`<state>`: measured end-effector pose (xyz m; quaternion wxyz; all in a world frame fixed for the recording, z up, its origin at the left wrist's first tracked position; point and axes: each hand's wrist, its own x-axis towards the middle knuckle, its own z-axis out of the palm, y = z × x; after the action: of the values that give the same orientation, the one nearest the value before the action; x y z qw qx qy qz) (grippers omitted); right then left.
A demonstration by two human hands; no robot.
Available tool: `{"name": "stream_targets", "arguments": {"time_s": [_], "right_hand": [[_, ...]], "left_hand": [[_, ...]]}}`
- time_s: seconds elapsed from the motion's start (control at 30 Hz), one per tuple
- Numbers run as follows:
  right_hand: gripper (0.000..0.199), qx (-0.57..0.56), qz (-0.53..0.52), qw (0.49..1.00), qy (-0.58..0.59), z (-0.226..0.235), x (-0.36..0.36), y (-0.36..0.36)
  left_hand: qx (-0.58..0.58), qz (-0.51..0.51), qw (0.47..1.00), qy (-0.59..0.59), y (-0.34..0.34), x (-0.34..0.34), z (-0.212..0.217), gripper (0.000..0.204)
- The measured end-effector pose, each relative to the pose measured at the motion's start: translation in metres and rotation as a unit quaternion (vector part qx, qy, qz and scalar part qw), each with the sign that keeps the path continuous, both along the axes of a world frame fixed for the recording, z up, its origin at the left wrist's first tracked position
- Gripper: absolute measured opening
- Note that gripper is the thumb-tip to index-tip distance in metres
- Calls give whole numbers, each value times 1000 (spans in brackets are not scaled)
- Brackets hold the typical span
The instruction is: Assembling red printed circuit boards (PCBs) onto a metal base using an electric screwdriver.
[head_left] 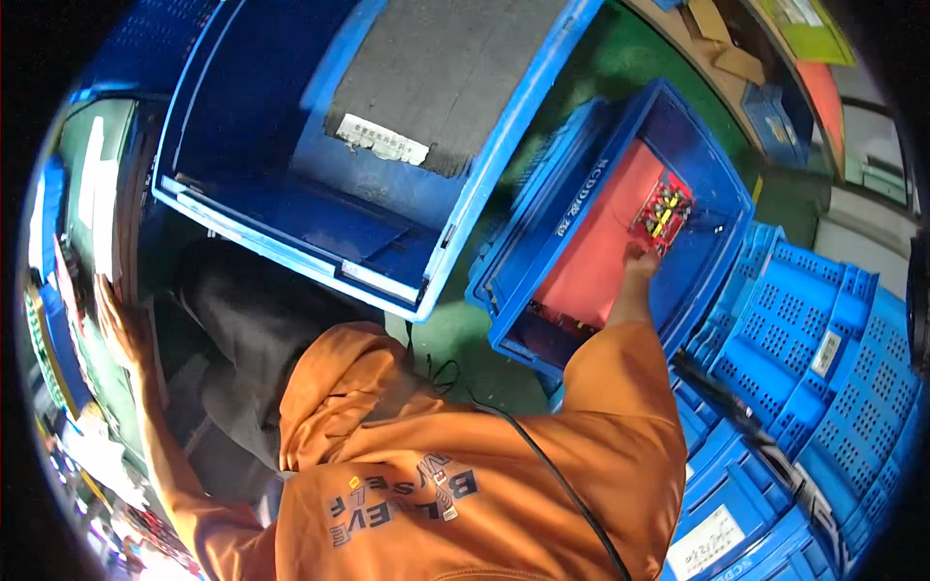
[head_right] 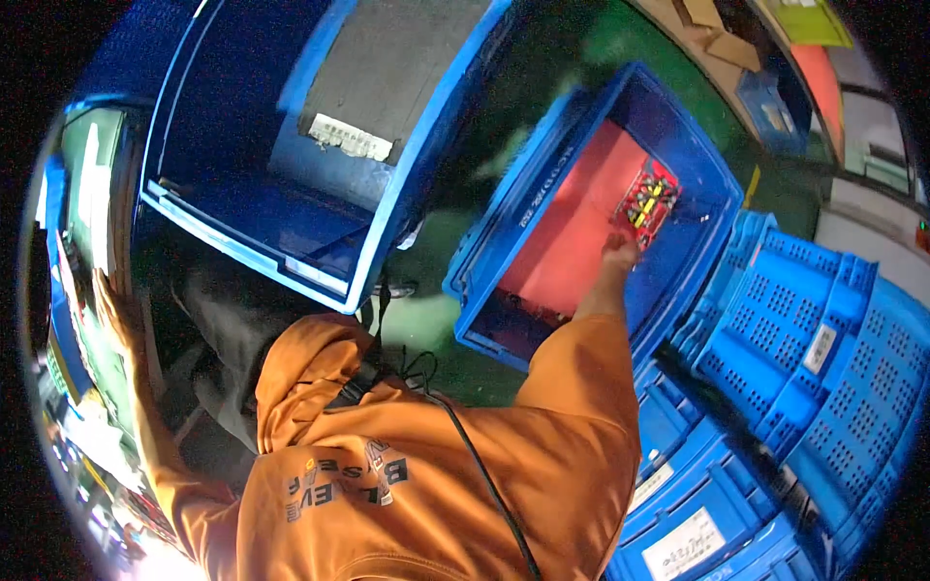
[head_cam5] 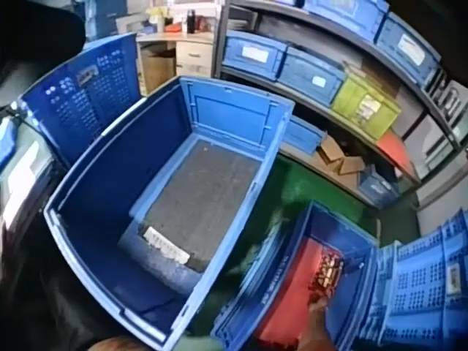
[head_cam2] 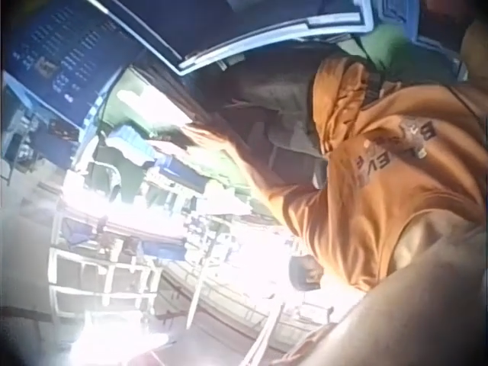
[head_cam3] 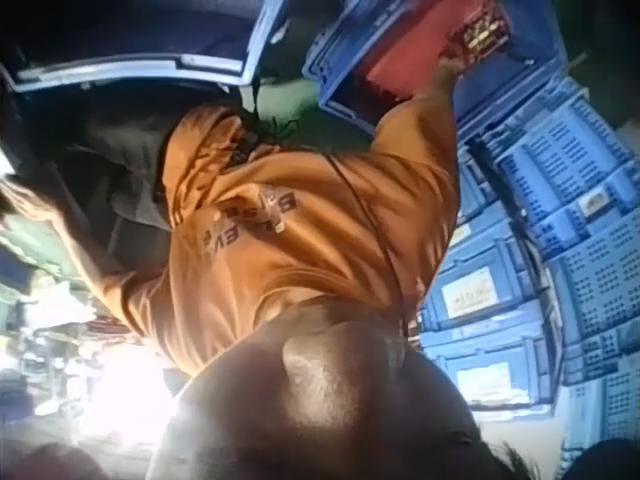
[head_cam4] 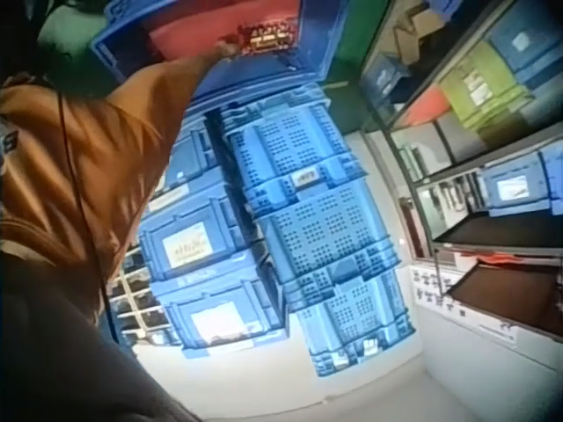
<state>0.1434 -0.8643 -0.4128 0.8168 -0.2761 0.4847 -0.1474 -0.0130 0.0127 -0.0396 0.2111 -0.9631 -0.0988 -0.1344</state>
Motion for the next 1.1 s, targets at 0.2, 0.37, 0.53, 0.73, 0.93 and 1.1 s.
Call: {"name": "stream_targets", "arguments": {"time_s": [0.2, 0.37, 0.53, 0.73, 0.93, 1.1], "right_hand": [[23, -89, 7, 994, 70, -5, 26, -33], [49, -276, 341, 888, -140, 101, 32, 132], [48, -328, 533, 720, -300, 216, 48, 303], [48, -204, 674, 562, -435, 261, 46, 431], [48, -171, 730, 446, -489, 321, 39, 511], [49, -189, 752, 381, -504, 369, 39, 555]], "left_hand": [[4, 35, 999, -27, 15, 7, -21, 69], [131, 87, 986, 57, 52, -81, -2, 53], [69, 30, 997, -10, -3, 9, -17, 54], [68, 11, 980, -186, -25, -3, -13, 30], [82, 28, 953, -291, -16, 9, -35, 19], [79, 80, 929, -354, -11, 27, -53, 19]]}}
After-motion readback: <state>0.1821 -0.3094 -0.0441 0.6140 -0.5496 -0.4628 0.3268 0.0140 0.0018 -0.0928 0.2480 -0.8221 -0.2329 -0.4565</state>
